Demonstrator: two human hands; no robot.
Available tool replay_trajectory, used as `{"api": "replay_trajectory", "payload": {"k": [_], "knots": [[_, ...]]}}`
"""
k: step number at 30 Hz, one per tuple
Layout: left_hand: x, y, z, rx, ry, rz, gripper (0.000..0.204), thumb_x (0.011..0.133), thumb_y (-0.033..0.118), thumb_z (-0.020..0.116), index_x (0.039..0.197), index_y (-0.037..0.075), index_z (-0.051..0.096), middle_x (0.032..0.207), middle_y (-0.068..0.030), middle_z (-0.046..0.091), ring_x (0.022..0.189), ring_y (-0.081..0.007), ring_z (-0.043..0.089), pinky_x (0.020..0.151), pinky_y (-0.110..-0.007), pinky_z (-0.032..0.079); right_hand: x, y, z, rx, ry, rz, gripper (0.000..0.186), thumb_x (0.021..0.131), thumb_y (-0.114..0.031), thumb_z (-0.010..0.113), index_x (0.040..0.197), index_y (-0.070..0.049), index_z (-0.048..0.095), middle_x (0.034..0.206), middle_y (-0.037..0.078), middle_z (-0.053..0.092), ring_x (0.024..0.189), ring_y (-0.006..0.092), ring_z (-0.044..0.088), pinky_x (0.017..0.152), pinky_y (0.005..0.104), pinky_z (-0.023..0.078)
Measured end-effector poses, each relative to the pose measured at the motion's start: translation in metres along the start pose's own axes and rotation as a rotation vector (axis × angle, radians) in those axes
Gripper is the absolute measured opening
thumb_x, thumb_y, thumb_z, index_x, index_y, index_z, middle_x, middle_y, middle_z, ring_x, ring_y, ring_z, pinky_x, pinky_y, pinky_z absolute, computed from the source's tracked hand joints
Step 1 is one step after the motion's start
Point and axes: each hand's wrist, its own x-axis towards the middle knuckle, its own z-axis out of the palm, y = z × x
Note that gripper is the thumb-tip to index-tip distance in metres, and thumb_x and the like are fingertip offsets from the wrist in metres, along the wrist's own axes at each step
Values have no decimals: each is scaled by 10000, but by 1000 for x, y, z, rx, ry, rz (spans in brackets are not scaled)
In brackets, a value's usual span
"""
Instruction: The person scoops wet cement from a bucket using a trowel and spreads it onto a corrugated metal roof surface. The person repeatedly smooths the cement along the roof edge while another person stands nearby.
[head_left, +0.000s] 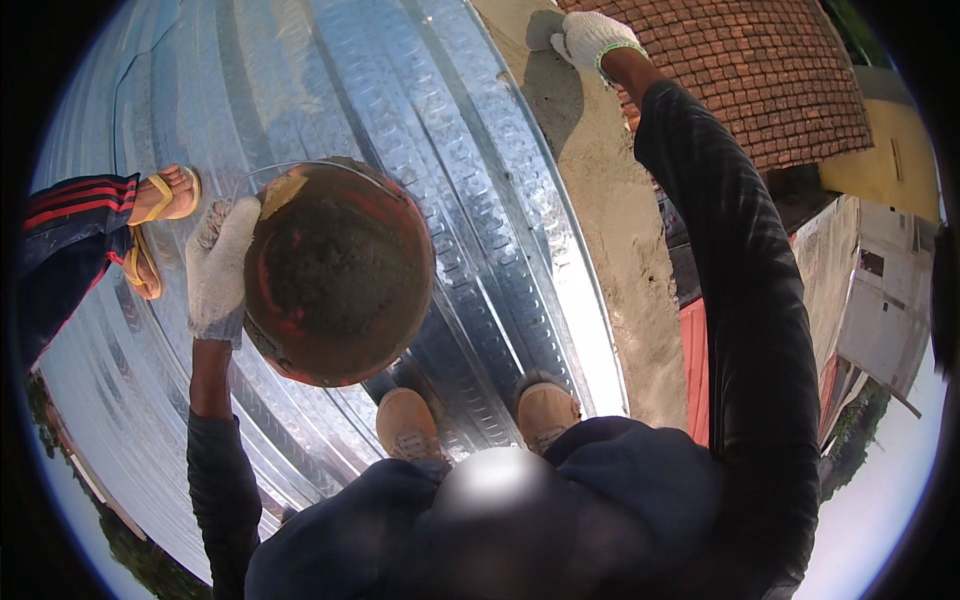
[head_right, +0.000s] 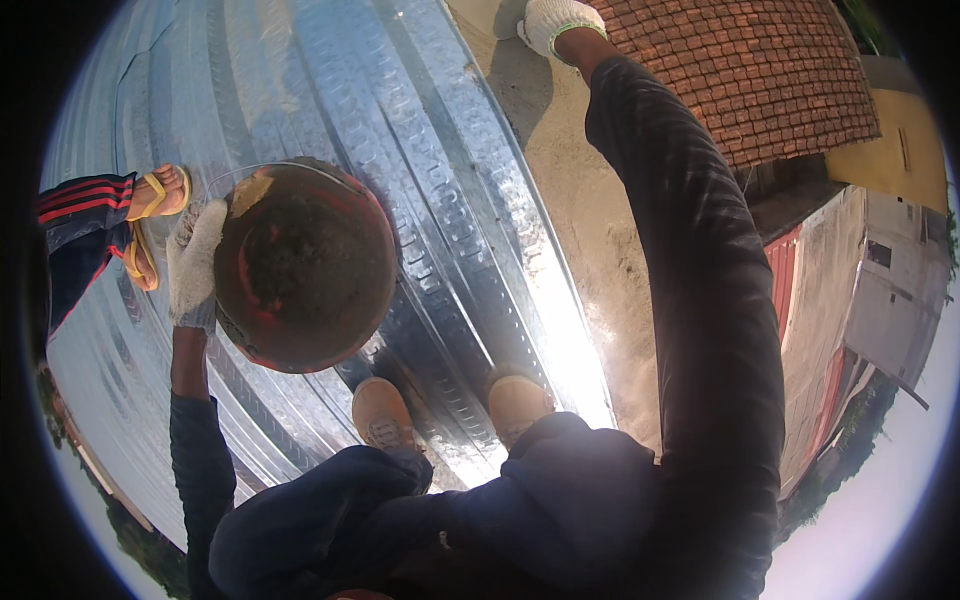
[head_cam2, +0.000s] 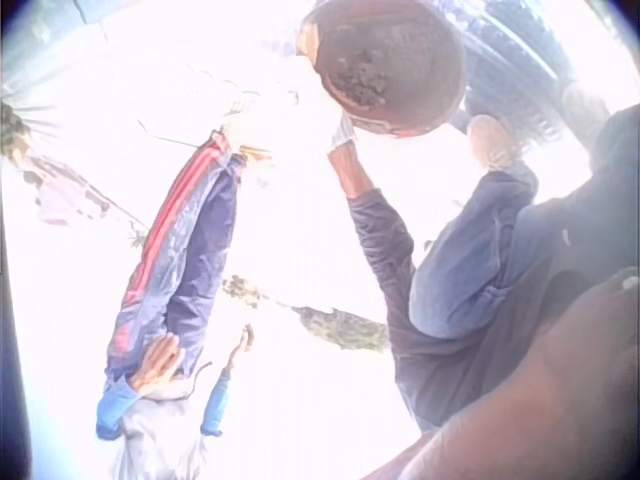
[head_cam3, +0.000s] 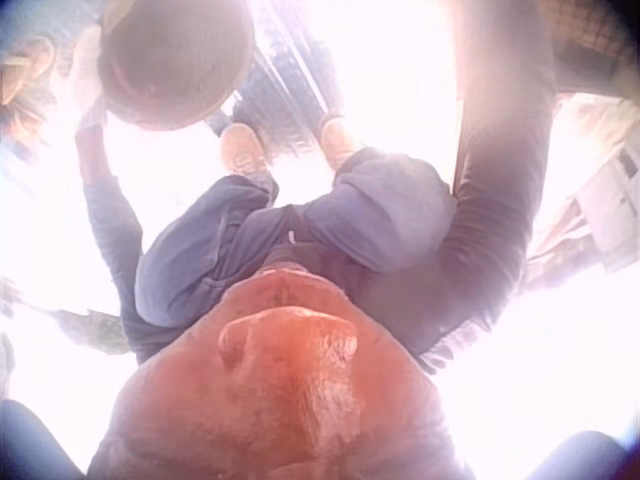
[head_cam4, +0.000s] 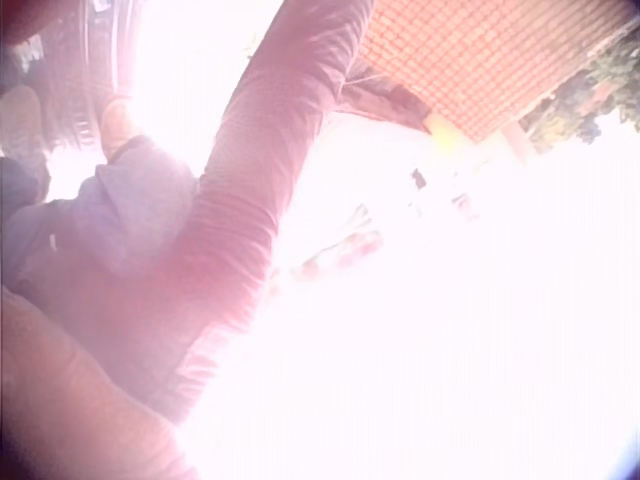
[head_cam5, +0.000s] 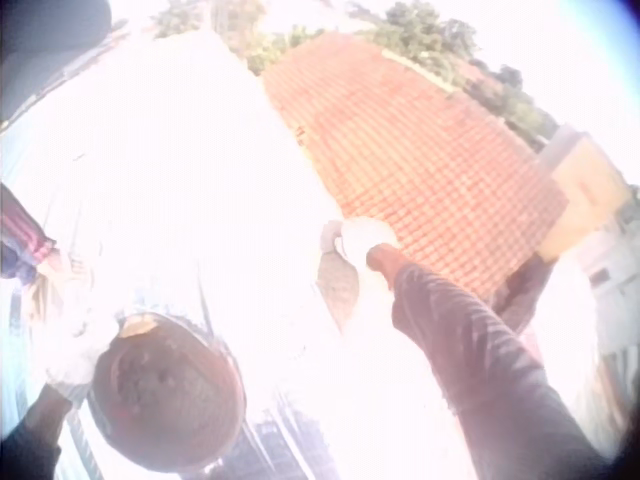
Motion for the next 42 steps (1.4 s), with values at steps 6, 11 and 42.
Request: {"api": "replay_trajectory", "payload": {"k": [6,11,42], "knots": [[7,1,1,75,-48,-7,214,1103,247,699,998,63,726,925,82,636,839,-27,538,763,-231,472,-63,8,8,172,-99,-102,510,1068,-436,635,928,31,782,874,283,729,877,463,737,784,527,583],[7,12,0,56,-65,-49,222,1090,269,709,1035,56,746,948,57,673,857,-39,583,768,-245,504,-187,0,6,253,-226,-80,497,1041,-443,620,893,8,766,884,276,738,901,469,741,807,550,595],[-7,16,15,80,-28,17,209,1056,290,746,967,102,722,894,80,610,812,-48,536,746,-241,457,-207,-106,-25,1639,-349,491,480,1087,-414,596,1024,42,729,832,97,721,665,185,672,663,346,560]]}}
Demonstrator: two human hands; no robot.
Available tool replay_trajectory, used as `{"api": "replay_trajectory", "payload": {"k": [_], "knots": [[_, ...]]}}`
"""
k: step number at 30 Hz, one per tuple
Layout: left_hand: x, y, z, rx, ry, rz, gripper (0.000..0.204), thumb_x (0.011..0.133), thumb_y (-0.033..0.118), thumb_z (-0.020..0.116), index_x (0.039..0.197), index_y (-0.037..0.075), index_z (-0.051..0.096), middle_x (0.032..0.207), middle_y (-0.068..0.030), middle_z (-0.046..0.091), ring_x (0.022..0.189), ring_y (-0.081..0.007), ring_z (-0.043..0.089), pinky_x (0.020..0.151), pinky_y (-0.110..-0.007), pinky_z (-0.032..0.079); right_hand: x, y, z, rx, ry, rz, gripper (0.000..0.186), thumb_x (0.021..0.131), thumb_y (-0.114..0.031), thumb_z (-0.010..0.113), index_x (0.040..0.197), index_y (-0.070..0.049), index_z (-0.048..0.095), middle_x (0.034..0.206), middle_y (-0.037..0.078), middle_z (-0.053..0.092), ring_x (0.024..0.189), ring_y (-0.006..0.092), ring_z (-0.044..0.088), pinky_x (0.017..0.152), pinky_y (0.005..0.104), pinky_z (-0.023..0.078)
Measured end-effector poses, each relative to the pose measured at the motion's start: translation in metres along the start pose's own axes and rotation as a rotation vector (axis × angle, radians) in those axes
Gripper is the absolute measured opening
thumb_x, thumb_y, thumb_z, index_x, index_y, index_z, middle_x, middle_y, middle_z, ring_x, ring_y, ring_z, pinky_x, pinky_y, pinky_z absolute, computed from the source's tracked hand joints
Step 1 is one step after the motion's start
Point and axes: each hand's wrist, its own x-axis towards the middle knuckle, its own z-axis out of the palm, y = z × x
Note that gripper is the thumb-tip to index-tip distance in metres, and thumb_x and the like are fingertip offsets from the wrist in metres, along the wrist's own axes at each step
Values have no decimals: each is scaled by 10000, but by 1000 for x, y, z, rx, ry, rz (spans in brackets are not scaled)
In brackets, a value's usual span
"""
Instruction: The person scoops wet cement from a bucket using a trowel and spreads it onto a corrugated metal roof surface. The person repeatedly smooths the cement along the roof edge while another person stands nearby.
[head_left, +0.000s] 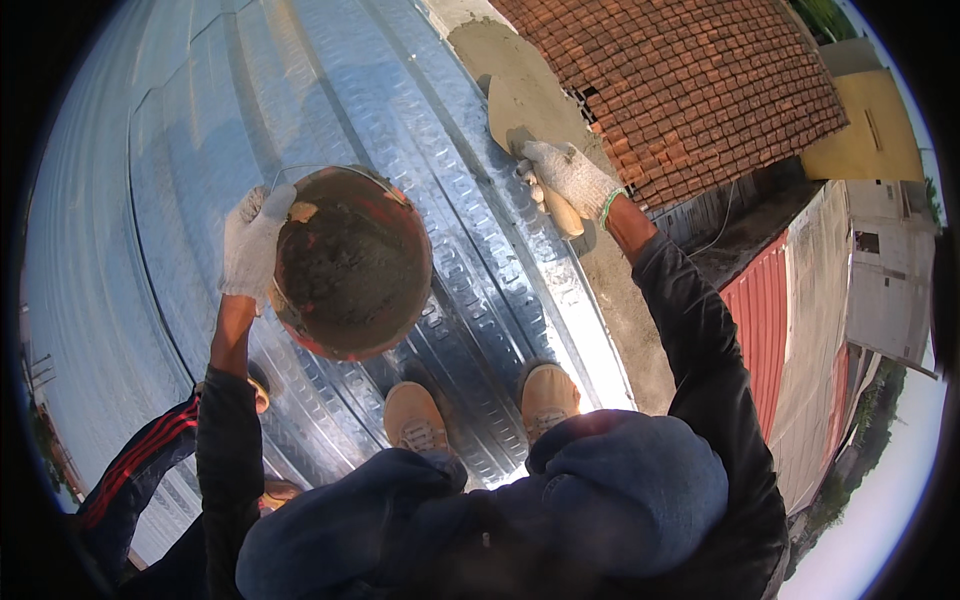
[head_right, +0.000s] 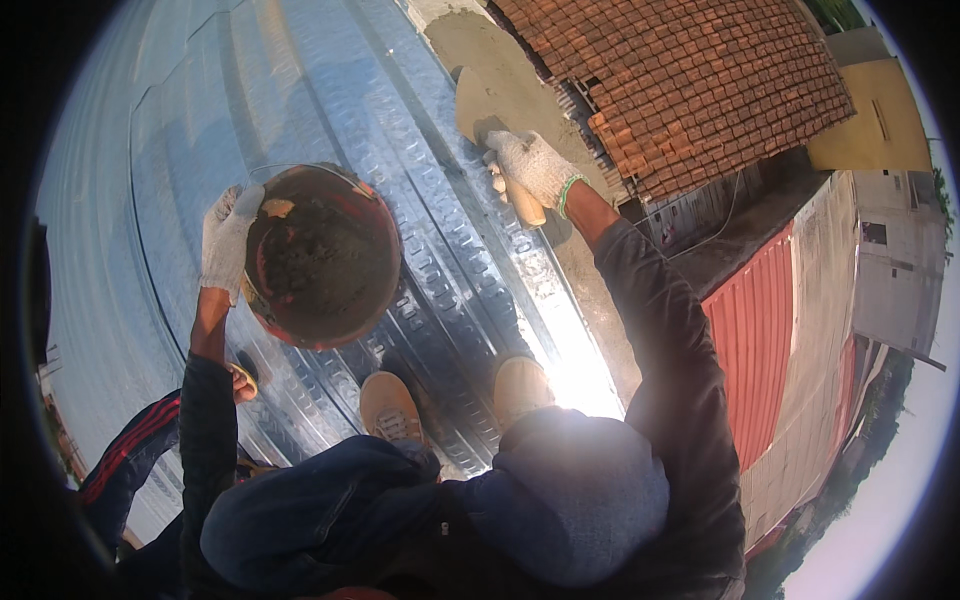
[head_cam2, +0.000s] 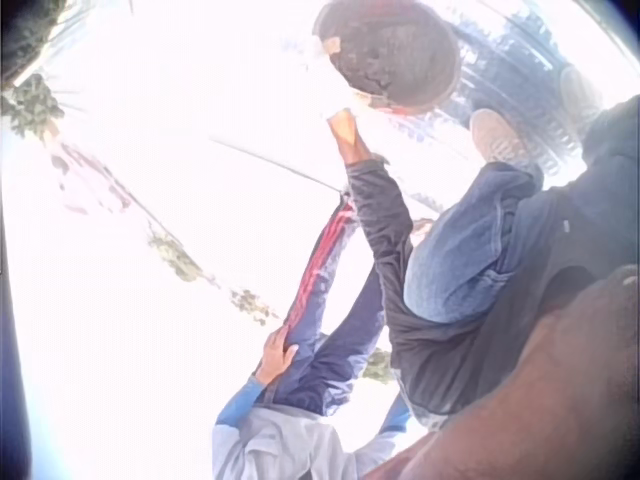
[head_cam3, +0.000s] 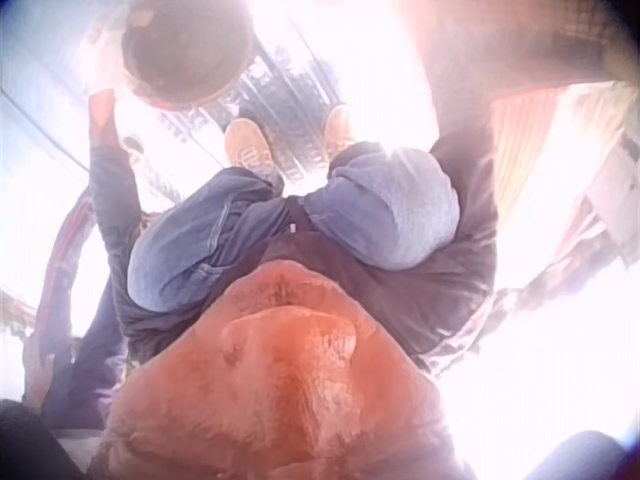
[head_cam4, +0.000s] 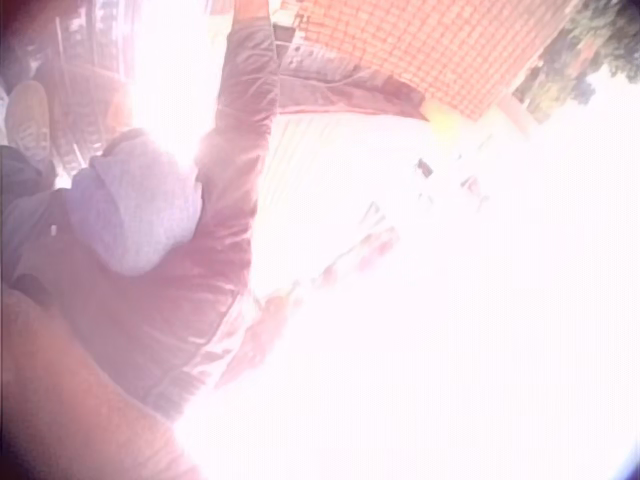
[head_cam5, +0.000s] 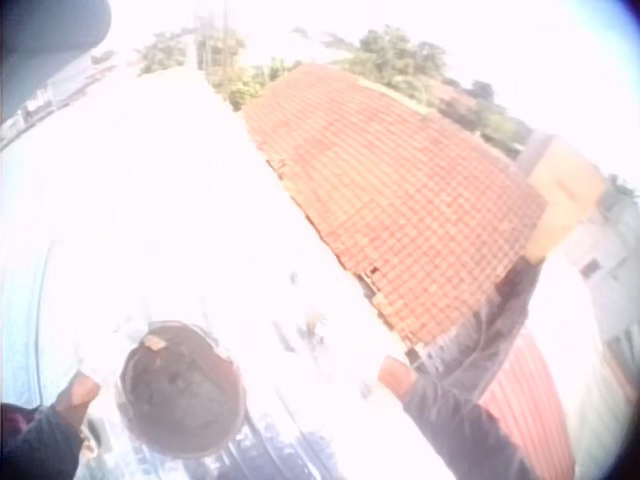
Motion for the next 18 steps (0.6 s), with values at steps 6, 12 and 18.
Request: {"api": "replay_trajectory", "payload": {"k": [6,12,18], "knots": [[1,-3,5,1,-30,27,246,1055,299,747,974,69,720,902,55,642,824,-62,569,764,-259,488,80,-51,-77,-831,191,-334,560,1099,-528,585,979,-8,754,756,70,703,644,200,660,629,390,526],[7,-13,-10,-22,-18,-21,241,1069,285,731,974,63,723,919,50,653,828,-63,577,764,-257,503,73,-20,-118,-1180,92,-411,508,1096,-450,624,958,28,725,762,195,675,670,318,644,660,459,505],[13,-18,-19,-54,-1,-28,233,1080,281,713,1013,60,747,940,47,673,829,-64,586,759,-259,506,-18,46,-140,-1309,-43,-384,510,1066,-427,602,890,33,733,844,284,695,817,483,692,751,530,550]]}}
